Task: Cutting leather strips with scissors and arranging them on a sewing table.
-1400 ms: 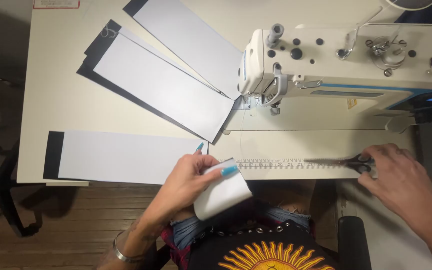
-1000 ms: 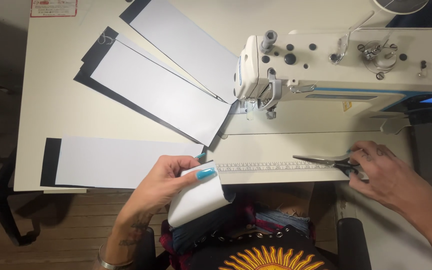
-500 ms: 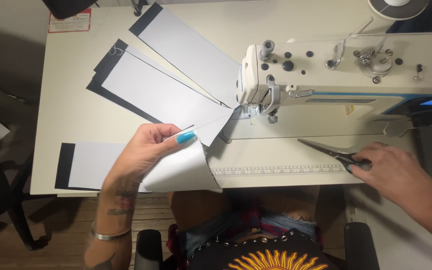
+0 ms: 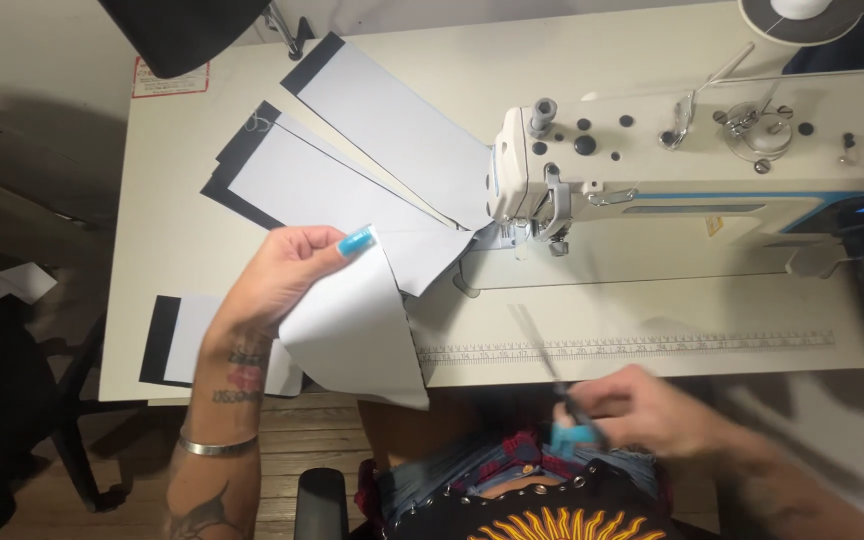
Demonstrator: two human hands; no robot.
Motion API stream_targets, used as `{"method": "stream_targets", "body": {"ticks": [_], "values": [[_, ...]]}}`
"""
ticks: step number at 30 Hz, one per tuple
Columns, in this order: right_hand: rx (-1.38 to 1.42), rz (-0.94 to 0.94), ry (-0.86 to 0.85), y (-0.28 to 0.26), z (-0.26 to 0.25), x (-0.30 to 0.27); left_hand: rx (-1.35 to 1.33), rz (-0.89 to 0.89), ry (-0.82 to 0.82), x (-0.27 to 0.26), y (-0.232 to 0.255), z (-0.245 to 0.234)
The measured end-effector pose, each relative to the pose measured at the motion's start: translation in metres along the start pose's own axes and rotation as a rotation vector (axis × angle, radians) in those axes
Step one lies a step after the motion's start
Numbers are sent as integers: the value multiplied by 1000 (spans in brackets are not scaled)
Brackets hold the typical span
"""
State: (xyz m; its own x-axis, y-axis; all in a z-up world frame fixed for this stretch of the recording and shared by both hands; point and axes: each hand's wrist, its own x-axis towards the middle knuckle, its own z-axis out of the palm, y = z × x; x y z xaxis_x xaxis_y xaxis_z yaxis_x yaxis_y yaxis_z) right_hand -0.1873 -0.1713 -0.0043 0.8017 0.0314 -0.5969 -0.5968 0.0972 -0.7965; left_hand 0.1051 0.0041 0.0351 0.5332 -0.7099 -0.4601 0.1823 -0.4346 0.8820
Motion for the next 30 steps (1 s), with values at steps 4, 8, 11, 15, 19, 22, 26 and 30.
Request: {"method": "stream_targets", "body": {"ticks": [4,8,11,15,19,22,26,30], "values": [[262,-151,-154,-24,38,29,-144,-46,-35,-8,-2,0],[508,-165,-146,-5,50,67,-90,-57,18,-15,2,-1],[529,-176,-147,-12,54,69,-90,-57,-7,-18,2,-2],[510,-161,-143,-6,53,60,34,-65,-74,-21,2,2],[488,-134,-134,-4,52,60,-127,-45,-159,-24,-12,9],[501,-141,-186,-7,59,66,-84,-136,-158,-29,-12,16],[505,-99,-154,-9,63,82,-59,-120,-54,-29,-13,22],[476,-179,-64,-20,68,93,-199,-77,-80,-4,-53,15]]}}
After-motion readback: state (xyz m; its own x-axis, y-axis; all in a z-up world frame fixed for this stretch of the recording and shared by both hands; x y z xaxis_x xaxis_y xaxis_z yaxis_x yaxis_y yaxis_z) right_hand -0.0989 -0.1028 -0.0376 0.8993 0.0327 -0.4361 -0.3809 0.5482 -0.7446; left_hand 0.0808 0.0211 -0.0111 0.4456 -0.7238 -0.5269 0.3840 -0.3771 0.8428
